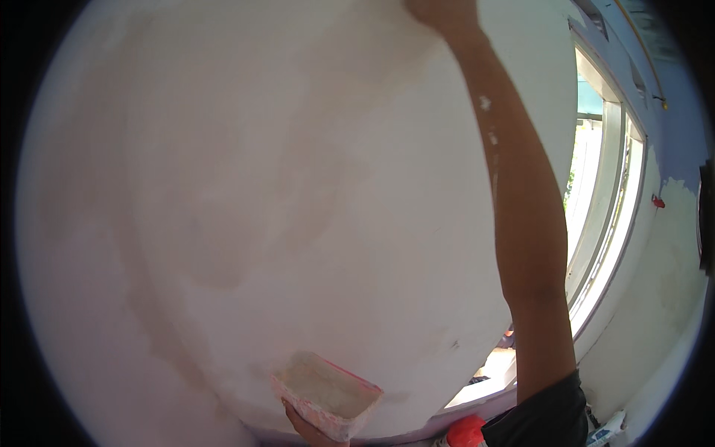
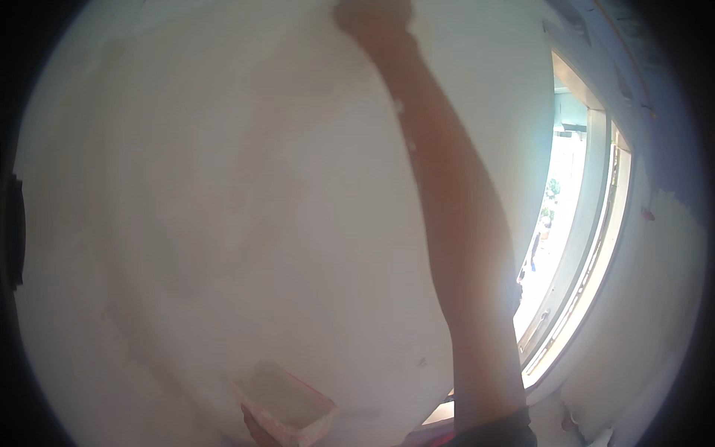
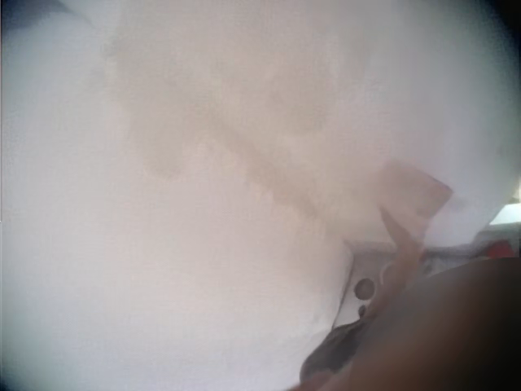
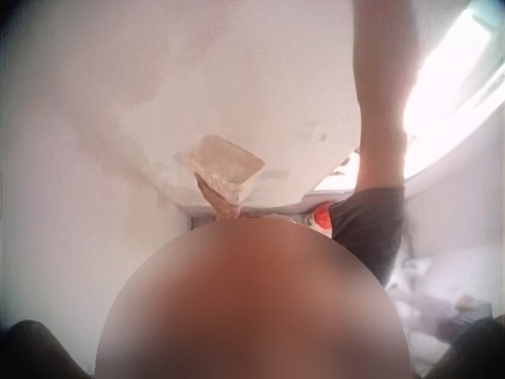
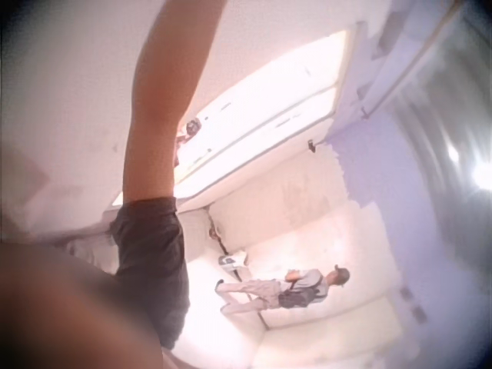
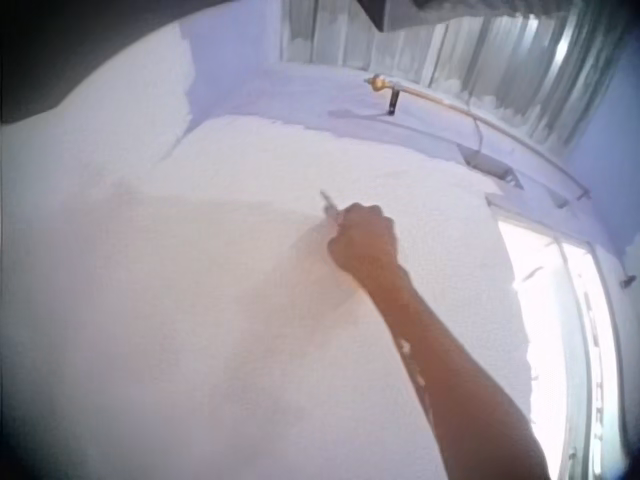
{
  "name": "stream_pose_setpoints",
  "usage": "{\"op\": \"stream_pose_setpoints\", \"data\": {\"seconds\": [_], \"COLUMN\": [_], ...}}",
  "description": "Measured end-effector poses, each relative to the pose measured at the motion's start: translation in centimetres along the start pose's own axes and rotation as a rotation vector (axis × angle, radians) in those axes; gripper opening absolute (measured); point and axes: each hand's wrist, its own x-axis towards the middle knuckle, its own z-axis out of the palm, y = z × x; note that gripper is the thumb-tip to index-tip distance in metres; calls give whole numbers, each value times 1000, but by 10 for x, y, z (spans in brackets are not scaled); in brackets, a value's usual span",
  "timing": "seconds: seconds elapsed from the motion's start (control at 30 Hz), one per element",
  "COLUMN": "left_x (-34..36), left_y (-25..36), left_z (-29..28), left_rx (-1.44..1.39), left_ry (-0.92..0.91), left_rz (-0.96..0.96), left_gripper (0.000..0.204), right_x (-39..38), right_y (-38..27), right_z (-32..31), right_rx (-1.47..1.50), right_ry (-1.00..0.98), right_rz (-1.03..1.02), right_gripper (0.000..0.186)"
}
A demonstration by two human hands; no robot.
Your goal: The person applies plaster to a wall using a trowel and a container of plaster. They repeatedly scoop plaster from the container and spread it across the wall surface in smooth strokes, working along the corner and upper sections of the wall.
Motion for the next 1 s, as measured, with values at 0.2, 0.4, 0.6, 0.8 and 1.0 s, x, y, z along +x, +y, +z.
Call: {"op": "stream_pose_setpoints", "data": {"seconds": [0.2, 0.4, 0.6, 0.8, 1.0], "left_x": [2, -14, 5, 2, -14], "left_y": [10, 54, 19, 37, 29], "left_z": [-52, 6, -47, 7, -10], "left_rx": [217, 41, 274, 13, 626], "left_ry": [6, 303, 45, 269, 0], "left_rz": [146, -156, 72, -226, 150], "left_gripper": [54, 52, 54, 60, 62], "right_x": [-114, -100, -120, -205, -37], "right_y": [-46, 61, 135, 111, 135], "right_z": [36, 4, 29, -11, -25], "right_rx": [-17, 103, -262, 6, -221], "right_ry": [-123, 93, 39, 60, 151], "right_rz": [-585, -457, -505, -345, 169], "right_gripper": [21, 38, 50, 42, 29]}}
